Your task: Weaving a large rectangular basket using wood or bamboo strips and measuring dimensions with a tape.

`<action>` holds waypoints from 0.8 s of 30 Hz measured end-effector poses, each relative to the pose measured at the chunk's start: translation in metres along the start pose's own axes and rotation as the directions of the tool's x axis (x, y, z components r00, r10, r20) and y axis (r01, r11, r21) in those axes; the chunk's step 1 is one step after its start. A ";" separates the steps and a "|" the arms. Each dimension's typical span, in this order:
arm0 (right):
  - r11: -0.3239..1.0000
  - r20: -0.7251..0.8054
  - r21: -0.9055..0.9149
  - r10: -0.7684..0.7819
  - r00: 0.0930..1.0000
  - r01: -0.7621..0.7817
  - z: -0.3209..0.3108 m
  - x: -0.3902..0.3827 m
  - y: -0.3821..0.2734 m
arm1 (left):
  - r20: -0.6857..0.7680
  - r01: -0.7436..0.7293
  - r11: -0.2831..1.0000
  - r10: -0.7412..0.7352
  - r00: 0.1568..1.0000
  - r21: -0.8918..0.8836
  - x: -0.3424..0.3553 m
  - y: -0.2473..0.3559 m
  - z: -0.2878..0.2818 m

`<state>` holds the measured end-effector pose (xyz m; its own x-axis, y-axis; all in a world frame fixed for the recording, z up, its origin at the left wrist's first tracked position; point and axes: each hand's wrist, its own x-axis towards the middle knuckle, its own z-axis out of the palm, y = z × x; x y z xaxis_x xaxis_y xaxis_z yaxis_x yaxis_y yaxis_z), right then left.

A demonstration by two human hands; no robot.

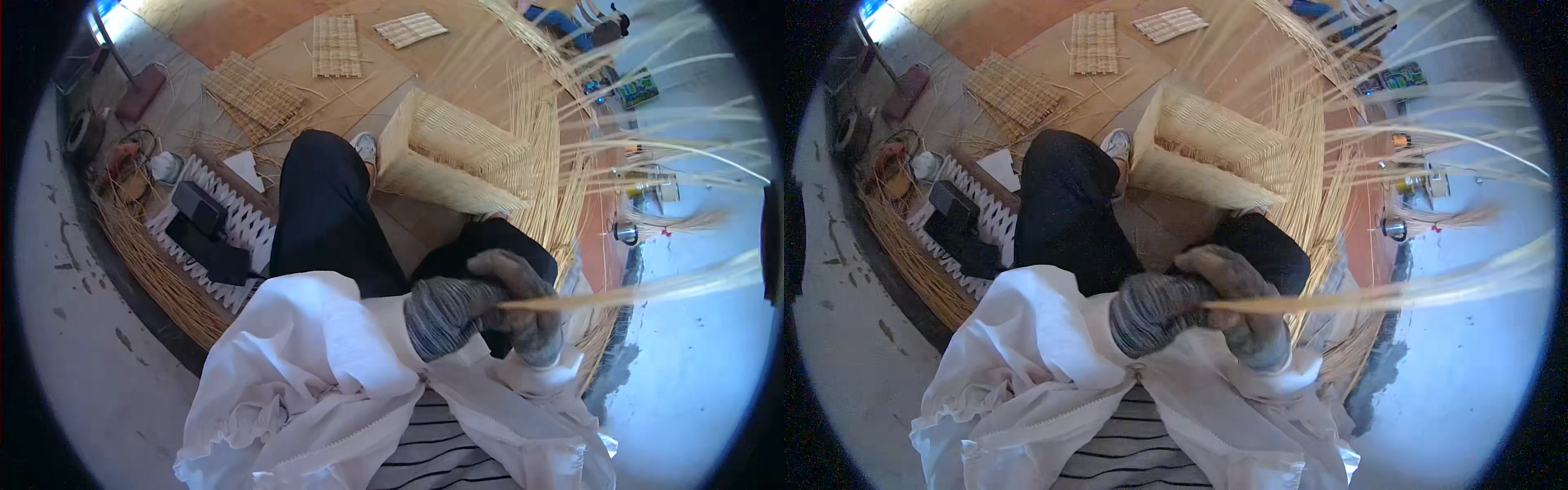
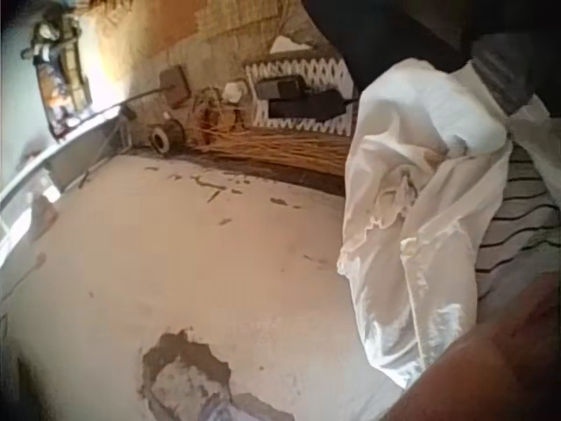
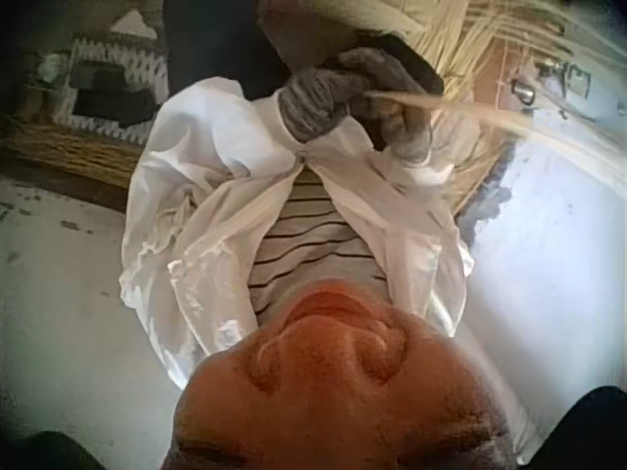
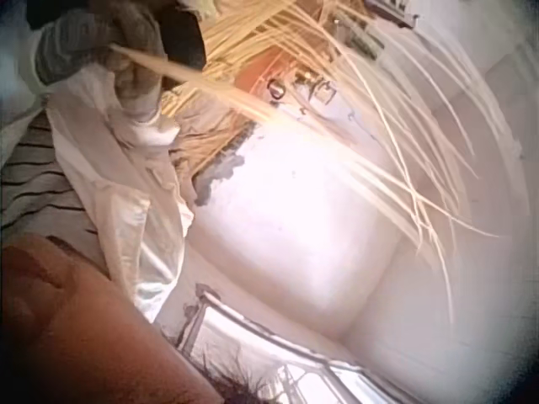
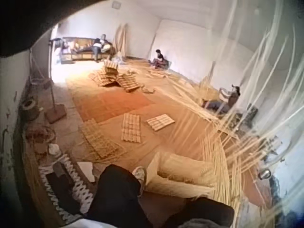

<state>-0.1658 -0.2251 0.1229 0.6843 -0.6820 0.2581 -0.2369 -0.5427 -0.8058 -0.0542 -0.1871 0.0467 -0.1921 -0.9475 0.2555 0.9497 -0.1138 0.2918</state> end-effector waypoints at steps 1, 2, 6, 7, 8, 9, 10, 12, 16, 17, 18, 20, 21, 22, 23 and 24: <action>0.995 0.069 0.098 0.024 0.997 -0.030 0.008 0.020 0.004 | -0.031 -0.035 0.999 0.035 0.999 0.001 -0.002 0.014 -0.005; 0.996 0.077 0.077 -0.060 0.995 0.054 0.012 0.032 0.021 | -0.076 -0.041 0.985 0.054 0.996 0.168 0.001 0.025 -0.014; 0.933 0.182 0.218 0.250 0.951 -0.287 0.024 0.071 0.046 | -0.235 0.058 0.684 0.168 0.957 0.727 0.020 0.067 -0.056; 0.928 0.186 0.212 0.269 0.945 -0.306 0.023 0.079 0.052 | -0.244 0.067 0.697 0.159 0.957 0.714 0.031 0.077 -0.063; 0.927 0.179 0.199 0.285 0.942 -0.318 0.021 0.086 0.058 | -0.108 0.001 0.545 0.164 0.981 0.838 0.043 0.089 -0.068; 0.926 0.171 0.185 0.300 0.939 -0.330 0.019 0.093 0.064 | 0.032 -0.084 0.375 0.142 0.989 0.923 0.055 0.100 -0.074; 0.859 0.219 0.361 0.301 0.928 -0.364 0.015 0.096 0.078 | -0.083 0.092 0.496 -0.041 0.996 0.864 0.064 0.109 -0.083; 0.944 0.119 0.185 0.253 0.960 -0.272 0.018 0.105 0.098 | -0.047 0.017 0.491 0.050 0.998 0.871 0.079 0.122 -0.093; 0.973 -0.131 -0.210 0.067 0.989 -0.093 0.003 0.155 0.103 | 0.093 -0.187 0.322 0.286 0.954 0.928 0.126 0.141 -0.112; 0.984 -0.198 -0.179 -0.008 0.980 -0.028 0.005 0.166 0.107 | 0.091 -0.194 0.257 0.362 0.928 0.947 0.129 0.151 -0.117; 0.985 -0.183 -0.171 -0.005 0.983 -0.027 0.004 0.169 0.110 | 0.070 -0.179 0.215 0.433 0.899 0.960 0.133 0.161 -0.130; 0.972 -0.241 0.161 0.208 0.948 -0.172 -0.005 0.170 0.107 | 0.003 -0.120 0.175 0.555 0.832 0.977 0.141 0.177 -0.161; 0.974 -0.246 0.146 0.204 0.948 -0.171 -0.010 0.163 0.119 | -0.049 -0.069 0.177 0.586 0.809 0.982 0.148 0.180 -0.181; 0.964 -0.142 0.009 0.266 0.954 -0.267 -0.011 0.147 0.146 | -0.129 0.025 0.179 0.601 0.789 0.984 0.149 0.177 -0.208; 0.930 -0.046 -0.136 0.339 0.940 -0.342 -0.010 0.132 0.173 | -0.217 0.137 0.178 0.584 0.782 0.974 0.149 0.168 -0.235; 0.941 -0.071 -0.086 0.323 0.944 -0.328 0.005 0.122 0.192 | -0.306 0.256 0.168 0.566 0.766 0.952 0.144 0.150 -0.266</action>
<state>-0.1248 -0.4100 -0.0030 0.5205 -0.8536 0.0213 -0.5064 -0.3287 -0.7972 0.1269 -0.4204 -0.1182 0.4661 -0.8812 0.0784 -0.1248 0.0223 0.9919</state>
